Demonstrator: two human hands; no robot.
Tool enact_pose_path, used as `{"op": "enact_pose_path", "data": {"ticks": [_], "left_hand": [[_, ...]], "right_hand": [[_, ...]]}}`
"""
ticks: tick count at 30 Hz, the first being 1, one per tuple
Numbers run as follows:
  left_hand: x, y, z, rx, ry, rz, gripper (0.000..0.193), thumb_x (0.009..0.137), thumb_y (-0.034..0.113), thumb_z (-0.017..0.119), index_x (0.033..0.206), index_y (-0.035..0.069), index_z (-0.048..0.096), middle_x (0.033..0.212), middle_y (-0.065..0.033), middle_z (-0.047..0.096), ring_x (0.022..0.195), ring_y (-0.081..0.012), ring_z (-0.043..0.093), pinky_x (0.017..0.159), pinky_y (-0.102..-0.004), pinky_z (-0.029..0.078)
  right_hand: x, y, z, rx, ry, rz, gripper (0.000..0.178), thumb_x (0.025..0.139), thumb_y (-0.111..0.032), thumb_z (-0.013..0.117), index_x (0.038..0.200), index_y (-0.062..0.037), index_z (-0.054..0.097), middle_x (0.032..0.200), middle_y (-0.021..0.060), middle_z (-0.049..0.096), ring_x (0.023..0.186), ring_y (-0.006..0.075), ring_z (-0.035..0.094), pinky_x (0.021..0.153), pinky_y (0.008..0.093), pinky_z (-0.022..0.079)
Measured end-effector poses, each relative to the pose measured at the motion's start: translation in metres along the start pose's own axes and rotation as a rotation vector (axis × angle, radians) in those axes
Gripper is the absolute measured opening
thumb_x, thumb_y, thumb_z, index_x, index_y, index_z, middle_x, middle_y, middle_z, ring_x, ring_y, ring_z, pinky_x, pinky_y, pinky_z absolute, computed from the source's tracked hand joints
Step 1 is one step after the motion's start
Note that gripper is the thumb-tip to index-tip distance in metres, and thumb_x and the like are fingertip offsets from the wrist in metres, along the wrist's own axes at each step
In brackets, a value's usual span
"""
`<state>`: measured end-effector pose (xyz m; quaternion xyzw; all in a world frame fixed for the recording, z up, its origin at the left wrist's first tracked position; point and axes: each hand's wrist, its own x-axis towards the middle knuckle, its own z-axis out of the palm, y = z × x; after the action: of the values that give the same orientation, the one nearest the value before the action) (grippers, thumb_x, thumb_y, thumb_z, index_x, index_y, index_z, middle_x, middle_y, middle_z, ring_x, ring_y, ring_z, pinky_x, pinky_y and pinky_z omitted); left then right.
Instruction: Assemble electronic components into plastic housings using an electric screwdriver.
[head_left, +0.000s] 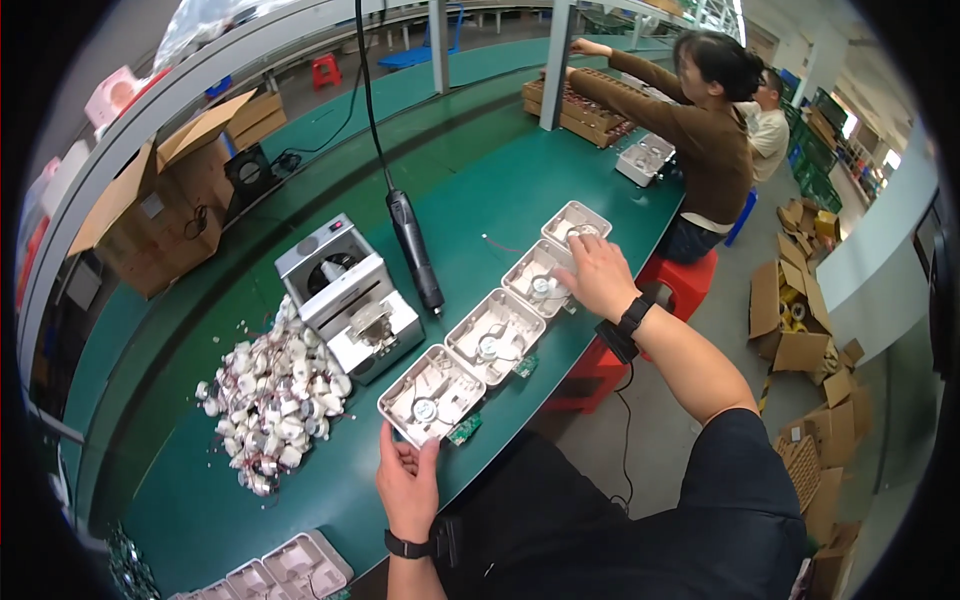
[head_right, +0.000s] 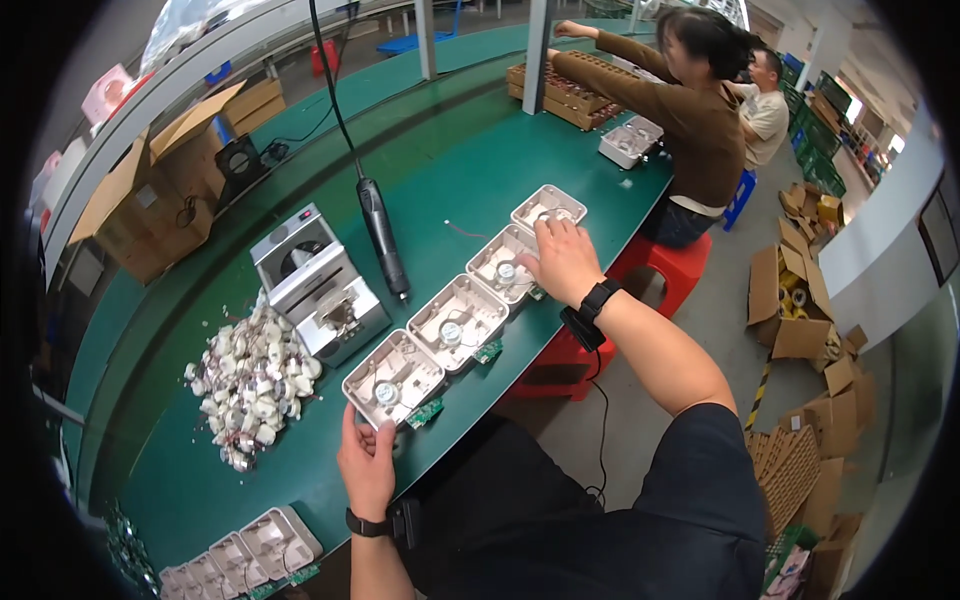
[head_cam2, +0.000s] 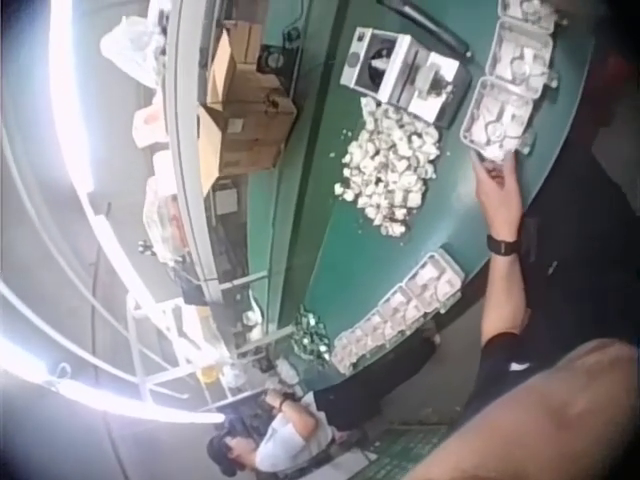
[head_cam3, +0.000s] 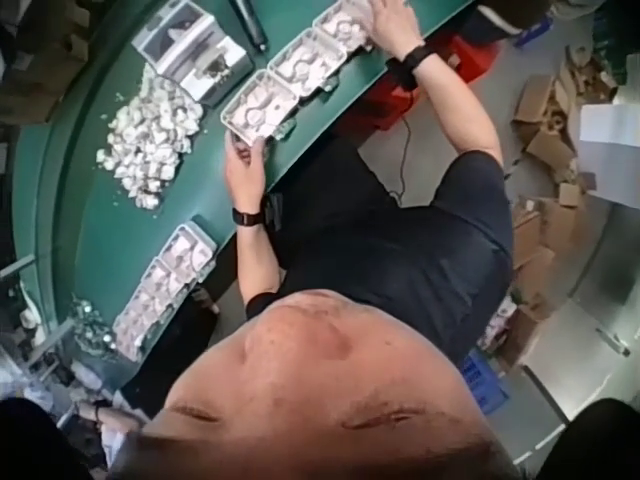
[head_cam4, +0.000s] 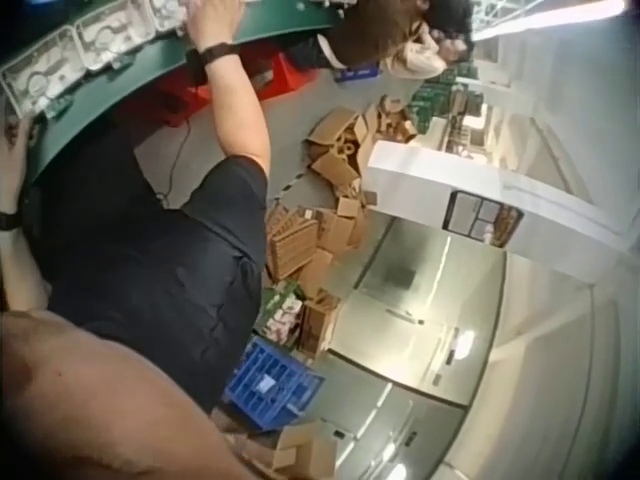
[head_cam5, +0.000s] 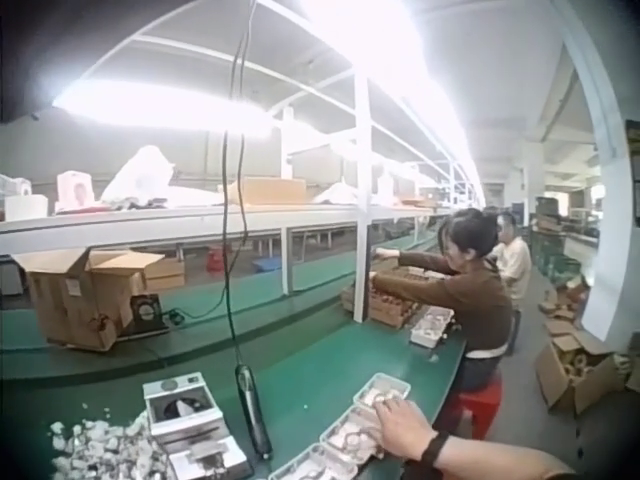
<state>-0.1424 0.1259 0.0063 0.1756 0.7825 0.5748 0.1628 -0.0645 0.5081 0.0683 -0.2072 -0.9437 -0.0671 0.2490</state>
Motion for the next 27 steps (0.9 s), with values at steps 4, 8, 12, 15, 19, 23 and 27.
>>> {"op": "enact_pose_path", "data": {"ticks": [4,8,12,15,19,23,27], "left_hand": [[-0.004,0.014,0.026,-0.062,-0.047,-0.003,0.075,0.09,0.011,0.073,0.152,-0.002,0.033,0.084,-0.0061,0.06,0.069,-0.011,0.059,0.064,-0.0246,0.05],[-0.003,0.027,0.07,-0.179,-0.182,-0.001,0.079,0.092,0.011,0.072,0.154,-0.003,0.026,0.092,-0.0077,0.061,0.079,-0.0121,0.062,0.07,-0.0259,0.053],[0.022,0.038,0.106,-0.266,-0.203,0.041,0.085,0.09,0.012,0.074,0.155,-0.004,0.022,0.095,-0.0108,0.06,0.083,-0.0148,0.063,0.073,-0.0274,0.056],[0.052,0.051,0.133,-0.294,-0.254,0.063,0.085,0.09,0.013,0.074,0.155,-0.004,0.022,0.101,-0.012,0.058,0.087,-0.0157,0.063,0.075,-0.0278,0.056],[0.091,0.059,0.147,-0.169,-0.177,0.063,0.079,0.09,0.013,0.074,0.152,-0.004,0.027,0.102,-0.0122,0.057,0.087,-0.0164,0.063,0.077,-0.0285,0.057],[0.121,0.052,0.153,-0.342,-0.183,0.243,0.058,0.092,0.011,0.071,0.14,-0.002,0.04,0.107,-0.0127,0.068,0.09,-0.0174,0.069,0.075,-0.0312,0.059],[0.102,0.075,0.138,-0.033,-0.2,0.206,0.063,0.093,0.019,0.072,0.143,0.001,0.038,0.105,-0.0122,0.064,0.091,-0.0206,0.066,0.08,-0.0355,0.056]], "right_hand": [[-0.009,0.037,0.015,0.05,-0.054,0.08,0.047,0.089,-0.035,0.071,0.117,0.0009,0.061,0.111,0.0176,0.064,0.111,0.0364,0.059,0.094,0.0447,0.049],[-0.006,0.08,0.023,0.052,-0.016,0.116,0.049,0.09,-0.039,0.069,0.118,0.001,0.061,0.11,0.0182,0.065,0.11,0.0359,0.059,0.094,0.0449,0.049],[0.025,0.119,0.044,0.063,0.043,0.133,0.047,0.09,-0.038,0.069,0.115,0.0011,0.062,0.112,0.0189,0.065,0.112,0.036,0.059,0.094,0.0448,0.05],[0.034,0.156,0.05,0.045,0.038,0.181,0.046,0.09,-0.037,0.069,0.114,0.0012,0.062,0.113,0.0195,0.065,0.113,0.036,0.059,0.095,0.045,0.05],[0.066,0.166,0.068,0.045,-0.033,0.212,0.045,0.09,-0.038,0.068,0.112,0.0019,0.063,0.112,0.0211,0.065,0.112,0.0377,0.059,0.097,0.0462,0.049],[0.083,0.178,0.082,-0.045,-0.212,0.227,0.045,0.095,-0.04,0.061,0.102,0.0036,0.067,0.108,0.0262,0.065,0.105,0.0412,0.06,0.094,0.0514,0.048],[0.073,0.233,0.089,-0.324,-0.187,0.061,0.04,0.097,-0.035,0.062,0.11,0.0022,0.067,0.114,0.0228,0.066,0.104,0.0394,0.063,0.089,0.0491,0.05]]}}
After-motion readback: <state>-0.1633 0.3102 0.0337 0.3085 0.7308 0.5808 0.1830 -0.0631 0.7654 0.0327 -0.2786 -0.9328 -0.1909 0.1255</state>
